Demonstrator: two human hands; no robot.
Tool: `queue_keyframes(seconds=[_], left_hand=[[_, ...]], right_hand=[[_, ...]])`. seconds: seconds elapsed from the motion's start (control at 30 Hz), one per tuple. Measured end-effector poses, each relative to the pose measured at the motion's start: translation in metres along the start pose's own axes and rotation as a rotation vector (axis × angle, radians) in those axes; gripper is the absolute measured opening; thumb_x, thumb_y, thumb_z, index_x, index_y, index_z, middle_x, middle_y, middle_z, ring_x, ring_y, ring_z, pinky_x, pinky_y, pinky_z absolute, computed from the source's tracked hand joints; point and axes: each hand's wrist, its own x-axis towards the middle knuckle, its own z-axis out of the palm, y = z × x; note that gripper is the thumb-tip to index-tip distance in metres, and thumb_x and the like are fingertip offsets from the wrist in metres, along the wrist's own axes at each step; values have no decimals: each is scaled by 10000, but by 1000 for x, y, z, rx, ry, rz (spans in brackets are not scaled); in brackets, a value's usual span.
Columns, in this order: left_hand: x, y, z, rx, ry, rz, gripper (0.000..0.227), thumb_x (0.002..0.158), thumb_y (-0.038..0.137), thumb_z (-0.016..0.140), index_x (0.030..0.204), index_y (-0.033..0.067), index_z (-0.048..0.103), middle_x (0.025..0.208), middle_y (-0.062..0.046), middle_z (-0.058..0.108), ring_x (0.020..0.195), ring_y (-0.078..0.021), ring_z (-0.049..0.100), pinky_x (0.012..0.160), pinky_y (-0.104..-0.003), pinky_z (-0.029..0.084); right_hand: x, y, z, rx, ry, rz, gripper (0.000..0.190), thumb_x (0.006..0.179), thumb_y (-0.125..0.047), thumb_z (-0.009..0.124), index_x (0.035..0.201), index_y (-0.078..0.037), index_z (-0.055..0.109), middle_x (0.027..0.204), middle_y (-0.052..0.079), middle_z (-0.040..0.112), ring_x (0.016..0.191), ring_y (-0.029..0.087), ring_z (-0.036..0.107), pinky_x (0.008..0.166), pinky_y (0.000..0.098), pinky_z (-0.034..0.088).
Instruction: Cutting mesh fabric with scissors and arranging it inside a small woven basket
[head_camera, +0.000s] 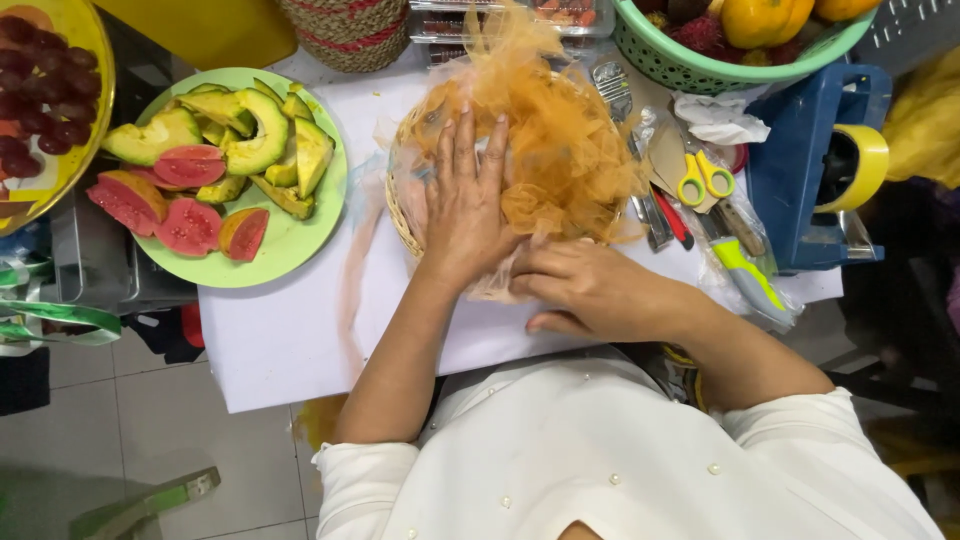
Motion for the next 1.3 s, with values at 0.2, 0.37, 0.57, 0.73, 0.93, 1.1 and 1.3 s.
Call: queue_keyframes(seconds=[0.2,0.37,0.57,0.73,0.93,1.1,1.3], left_hand=[[3,-7,0,-64,-30,-2,1103,835,347,820,1702,204,154,1735,-184,-34,1576,-506,28,1027,-835,327],[5,-11,4,-78,-17,-6,1065,852,327,799,1702,202,170,1736,-185,-9,1570,-508,49,996,-844,338],[0,0,-4,-25,4,-12,1107,844,473,841,1691,179,192,1726,-214,14,1563,-521,73,994,-844,358],[-2,0,-2,18,61,15,1080,867,561,802,1685,176,212,1708,-221,97,1546,-511,156,1000,-816,374],[-3,-5,6,-27,90,9,1149,891,477,853,1716,240,89,1731,-202,24,1530,-557,180,966,-841,375],[0,-8,13,0,113,45,1136,892,432,860,1715,319,84,1740,-184,-127,1526,-592,187,958,-825,418],[-3,8,-6,148,96,42,863,838,446,817,1572,195,439,1660,-211,141,1450,-573,293,866,-777,493]], right_hand=[[4,16,43,-185,-181,21,628,971,-647,551,1155,-59,676,1016,116,656,997,307,659,870,427,507],[1,25,77,-339,-113,37,583,935,-659,578,997,-86,662,925,93,597,958,299,614,821,426,465],[-3,8,-3,214,76,124,319,990,-324,660,1137,-49,724,1054,173,690,1035,402,674,874,477,551],[-29,39,4,188,400,603,645,1098,-309,552,1639,-64,300,1671,259,183,1512,485,265,1224,566,290],[-3,79,23,380,213,715,750,1112,-505,380,1610,39,242,1629,373,174,1522,521,167,1250,588,122],[50,61,-10,64,5,681,648,1077,-548,453,1287,59,539,1359,329,454,1254,513,479,1065,576,364],[26,72,-24,-39,-130,705,580,1045,-474,523,1232,66,618,1350,330,546,1187,548,578,967,598,470]])
